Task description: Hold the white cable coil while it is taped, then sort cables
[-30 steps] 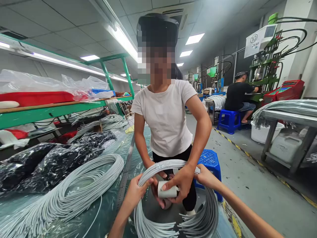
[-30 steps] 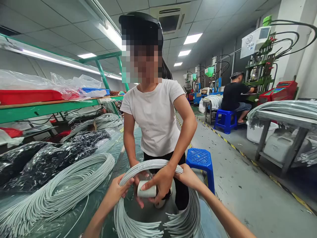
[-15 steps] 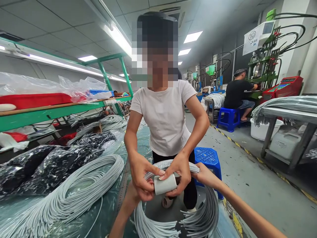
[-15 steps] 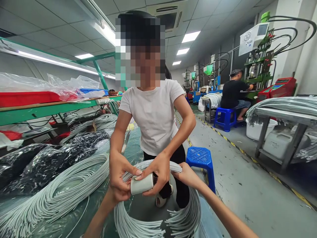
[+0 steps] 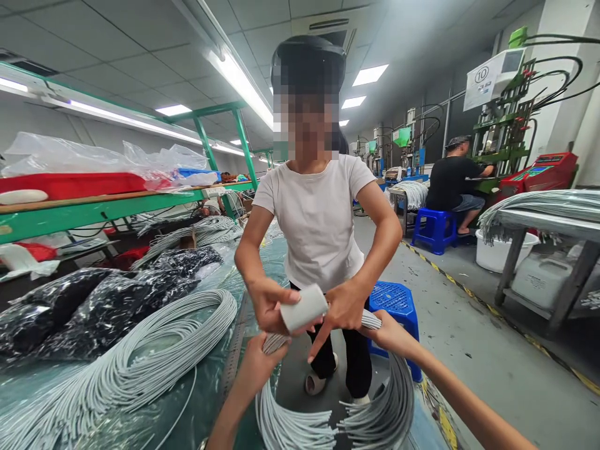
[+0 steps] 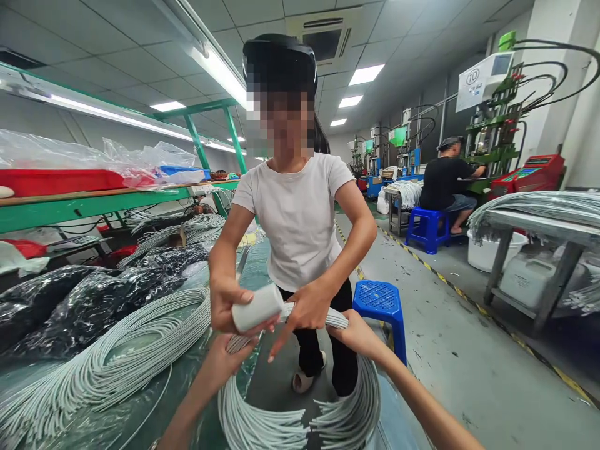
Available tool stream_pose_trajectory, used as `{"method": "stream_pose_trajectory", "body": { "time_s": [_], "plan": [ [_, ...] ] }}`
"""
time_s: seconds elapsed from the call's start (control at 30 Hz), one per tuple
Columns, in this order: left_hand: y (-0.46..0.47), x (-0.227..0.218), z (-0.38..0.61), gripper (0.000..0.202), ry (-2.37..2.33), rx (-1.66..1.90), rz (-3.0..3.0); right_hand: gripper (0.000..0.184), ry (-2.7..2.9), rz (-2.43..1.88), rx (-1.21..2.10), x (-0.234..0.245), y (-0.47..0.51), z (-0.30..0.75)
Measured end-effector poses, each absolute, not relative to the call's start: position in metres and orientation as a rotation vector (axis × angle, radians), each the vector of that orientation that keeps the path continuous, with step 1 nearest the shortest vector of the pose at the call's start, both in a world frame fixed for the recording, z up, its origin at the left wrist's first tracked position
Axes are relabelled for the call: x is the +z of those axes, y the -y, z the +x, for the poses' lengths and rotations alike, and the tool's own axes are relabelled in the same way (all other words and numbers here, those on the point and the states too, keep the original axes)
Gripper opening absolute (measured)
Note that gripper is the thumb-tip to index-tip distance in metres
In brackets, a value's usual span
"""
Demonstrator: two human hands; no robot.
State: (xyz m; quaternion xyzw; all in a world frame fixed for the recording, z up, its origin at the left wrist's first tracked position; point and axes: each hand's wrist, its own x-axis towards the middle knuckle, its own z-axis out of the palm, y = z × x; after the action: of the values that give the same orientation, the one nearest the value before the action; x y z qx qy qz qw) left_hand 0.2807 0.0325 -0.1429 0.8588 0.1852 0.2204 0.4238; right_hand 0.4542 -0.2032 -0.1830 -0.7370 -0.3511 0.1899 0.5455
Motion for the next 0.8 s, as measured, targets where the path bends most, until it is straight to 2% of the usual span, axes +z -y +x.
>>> {"method": "stream_pose_trajectory", "body": {
  "time_s": [0.27, 0.6, 0.8],
  "plan": [
    [-0.034, -0.134, 0.278, 0.040, -0.514, 0.526, 2.141, 0.033, 0.831, -1.747, 0.441, -0.182, 0.201, 0.445],
    [-0.032, -0.144, 0.293, 0.035, -0.492, 0.525, 2.057, 0.031, 0.829, -1.761, 0.342, -0.160, 0.203, 0.448],
    [-0.041, -0.147, 0.289, 0.033, -0.498, 0.536, 2.050, 0.029, 0.813, -1.787, 0.349, -0.169, 0.190, 0.449]
  ]
}}
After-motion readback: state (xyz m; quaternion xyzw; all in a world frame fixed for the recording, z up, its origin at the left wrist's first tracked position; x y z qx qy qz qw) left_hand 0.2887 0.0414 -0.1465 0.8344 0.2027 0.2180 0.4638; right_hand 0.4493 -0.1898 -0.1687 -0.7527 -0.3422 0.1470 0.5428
